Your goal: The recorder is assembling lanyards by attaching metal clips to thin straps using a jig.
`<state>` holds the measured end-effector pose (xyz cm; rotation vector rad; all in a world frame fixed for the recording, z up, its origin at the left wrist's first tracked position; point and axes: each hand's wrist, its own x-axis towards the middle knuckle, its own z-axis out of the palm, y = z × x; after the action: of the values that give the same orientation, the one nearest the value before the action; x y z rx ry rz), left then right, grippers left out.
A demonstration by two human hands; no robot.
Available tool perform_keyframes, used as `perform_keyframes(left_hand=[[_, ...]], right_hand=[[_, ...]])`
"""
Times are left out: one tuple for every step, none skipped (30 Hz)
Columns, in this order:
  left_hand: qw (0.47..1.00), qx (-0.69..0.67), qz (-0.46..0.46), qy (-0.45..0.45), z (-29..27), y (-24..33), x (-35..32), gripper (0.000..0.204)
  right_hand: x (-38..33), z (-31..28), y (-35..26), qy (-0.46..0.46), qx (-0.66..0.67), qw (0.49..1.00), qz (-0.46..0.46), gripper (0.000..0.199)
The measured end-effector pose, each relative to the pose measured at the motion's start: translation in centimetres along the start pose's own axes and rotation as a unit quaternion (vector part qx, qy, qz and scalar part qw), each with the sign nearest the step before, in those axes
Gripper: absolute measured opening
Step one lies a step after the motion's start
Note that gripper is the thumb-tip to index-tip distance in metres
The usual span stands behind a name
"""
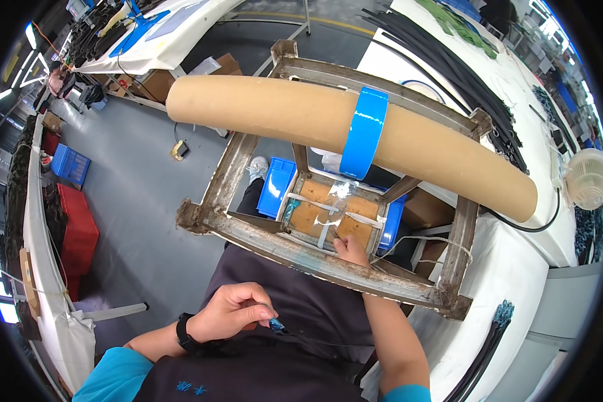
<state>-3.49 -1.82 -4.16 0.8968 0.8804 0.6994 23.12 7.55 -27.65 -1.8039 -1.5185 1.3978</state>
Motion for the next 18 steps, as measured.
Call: perform_keyframes(left_hand=[[1.000, -0.001, 0.006, 0.009, -0.1, -0.2, 0.0, 0.009], [1.000, 0.000, 0.007, 0.005, 0.0, -0.1, 0.2, 0.009], [1.000, 0.009, 0.007, 0.015, 0.1, 0.1, 0.2, 0.010], [0.999, 0.018, 0.005, 0.031, 0.1, 0.3, 0.0, 0.012], [0.999, 0.020, 0.004, 0.035, 0.2, 0.7, -0.1, 0.012], [0.999, 0.043, 0.009, 0.028, 0.4, 1.1, -0.1, 0.014], [0.998, 0.065, 0.014, 0.018, 0.6, 1.4, 0.0, 0.015], [0.997, 0.068, 0.011, 0.023, 0.4, 1.4, -0.2, 0.015], [0.996, 0.079, 0.019, 0.035, 0.4, 1.4, -0.2, 0.015], [0.994, 0.090, 0.028, 0.046, 0.3, 1.4, -0.2, 0.014], [0.994, 0.091, 0.028, 0.046, 0.2, 1.4, -0.2, 0.014], [0.993, 0.092, 0.035, 0.059, 0.0, 1.2, -0.2, 0.013], [0.993, 0.090, 0.042, 0.061, 0.0, 1.0, 0.2, 0.012], [0.995, 0.085, 0.042, 0.043, 0.2, 0.9, 0.4, 0.012], [0.992, 0.100, 0.032, 0.065, 0.1, 0.6, 0.6, 0.011], [0.989, 0.116, 0.021, 0.086, 0.2, 0.2, 0.9, 0.010], [0.990, 0.112, 0.008, 0.086, 0.7, 0.2, 1.4, 0.008], [0.988, 0.120, 0.003, 0.094, 0.7, -0.2, 1.4, 0.009]], right_hand=[[2.4, 0.9, 3.0, 0.001, 0.001, 1.000, -0.002, 0.028], [4.2, 1.3, 5.5, 0.007, -0.054, 0.997, 0.046, 0.031], [5.5, 1.6, 6.8, 0.009, -0.107, 0.990, 0.092, 0.036], [6.3, 2.0, 7.2, 0.004, -0.105, 0.991, 0.089, 0.036], [6.8, 2.3, 7.3, 0.017, -0.095, 0.994, 0.056, 0.039], [7.1, 2.3, 8.2, 0.035, -0.086, 0.995, 0.028, 0.042], [7.3, 1.9, 9.1, 0.081, -0.106, 0.991, 0.000, 0.045], [7.0, 2.7, 8.4, 0.076, -0.101, 0.992, -0.001, 0.045], [6.4, 3.2, 7.0, 0.143, -0.180, 0.973, 0.002, 0.048], [5.4, 3.2, 4.7, 0.209, -0.258, 0.943, 0.005, 0.051], [4.2, 2.3, 2.0, 0.116, -0.226, 0.967, -0.023, 0.052], [2.6, 1.5, -1.2, -0.006, -0.129, 0.992, -0.011, 0.049], [0.2, 0.1, -4.1, -0.117, -0.031, 0.993, 0.009, 0.046], [-3.3, -1.2, -5.9, -0.147, 0.042, 0.985, -0.085, 0.042], [-7.0, -2.5, -7.8, -0.170, 0.111, 0.963, -0.175, 0.039], [-10.0, -3.8, -11.6, -0.181, -0.011, 0.958, -0.222, 0.041], [-13.1, -3.8, -11.0, -0.278, 0.170, 0.942, -0.077, 0.051], [-16.2, -4.6, -13.6, -0.269, 0.219, 0.932, -0.106, 0.062]])
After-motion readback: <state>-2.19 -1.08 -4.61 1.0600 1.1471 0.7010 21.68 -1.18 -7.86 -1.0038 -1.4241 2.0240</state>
